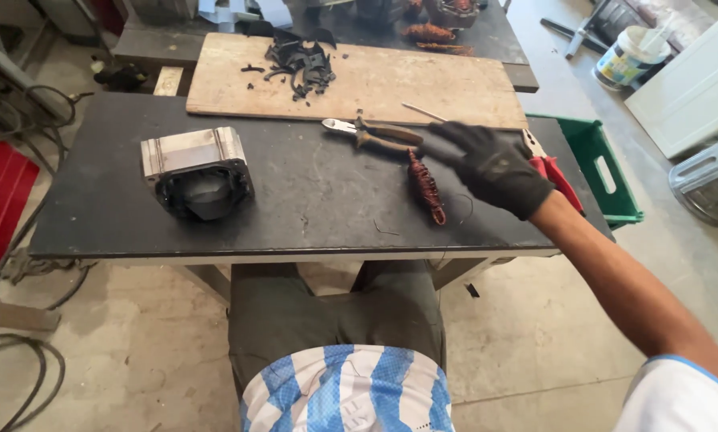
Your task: Disassembling a motor stator by manually extracting the copper wire windings.
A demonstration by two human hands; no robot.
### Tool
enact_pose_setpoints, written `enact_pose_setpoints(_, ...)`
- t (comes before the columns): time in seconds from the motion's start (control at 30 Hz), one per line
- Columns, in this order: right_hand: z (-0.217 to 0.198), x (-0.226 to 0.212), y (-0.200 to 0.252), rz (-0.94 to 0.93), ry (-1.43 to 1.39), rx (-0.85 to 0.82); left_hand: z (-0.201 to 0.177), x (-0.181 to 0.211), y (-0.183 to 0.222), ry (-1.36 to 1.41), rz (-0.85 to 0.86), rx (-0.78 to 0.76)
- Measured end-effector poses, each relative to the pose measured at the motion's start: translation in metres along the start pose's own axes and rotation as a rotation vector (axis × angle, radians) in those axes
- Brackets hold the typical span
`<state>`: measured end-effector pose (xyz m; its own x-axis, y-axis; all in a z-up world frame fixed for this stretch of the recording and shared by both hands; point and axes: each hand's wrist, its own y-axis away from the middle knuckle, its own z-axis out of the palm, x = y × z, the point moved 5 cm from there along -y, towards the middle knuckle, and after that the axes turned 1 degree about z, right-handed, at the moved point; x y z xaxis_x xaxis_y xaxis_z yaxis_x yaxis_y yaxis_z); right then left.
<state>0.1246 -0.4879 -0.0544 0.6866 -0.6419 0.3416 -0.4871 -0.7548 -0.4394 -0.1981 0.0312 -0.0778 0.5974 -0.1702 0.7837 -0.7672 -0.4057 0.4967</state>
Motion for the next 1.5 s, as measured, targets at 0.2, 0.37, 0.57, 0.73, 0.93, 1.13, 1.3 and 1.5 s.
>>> enact_pose_setpoints(0.2, -0.002, -0.037, -0.030, -0.369, -0.129, -0.251, 0.092, 0.024, -0.005, -0.043, -0.070, 0.024)
enact_pose_setpoints(0.37, -0.063, -0.061, -0.031, -0.216, -0.362, -0.008, 0.163, 0.098, 0.004, -0.001, 0.926, -0.331)
enact_pose_setpoints(0.57, -0.086, -0.119, 0.018, 0.051, -0.420, 0.088, 0.183, 0.114, 0.028, -0.026, 1.132, 0.076)
enact_pose_setpoints(0.73, -0.071, -0.179, 0.019, 0.256, -0.458, 0.096, 0.211, 0.096, 0.047, -0.098, 0.295, -0.431)
enact_pose_setpoints(0.93, -0.064, -0.215, 0.015, 0.385, -0.518, 0.128, 0.222, 0.072, 0.023, 0.119, 0.478, -0.226)
enact_pose_setpoints(1.13, -0.072, -0.215, 0.002, 0.191, -0.824, 0.036, 0.230, 0.056, -0.003, -0.046, 0.442, -0.322)
enact_pose_setpoints(1.3, -0.055, -0.217, 0.016, 0.233, -0.715, 0.137, 0.200, 0.080, 0.024, -0.105, 0.021, -0.090)
enact_pose_setpoints(1.5, -0.054, -0.224, 0.017, 0.297, -0.655, 0.055, 0.196, 0.089, 0.034, 0.422, 0.472, -0.251)
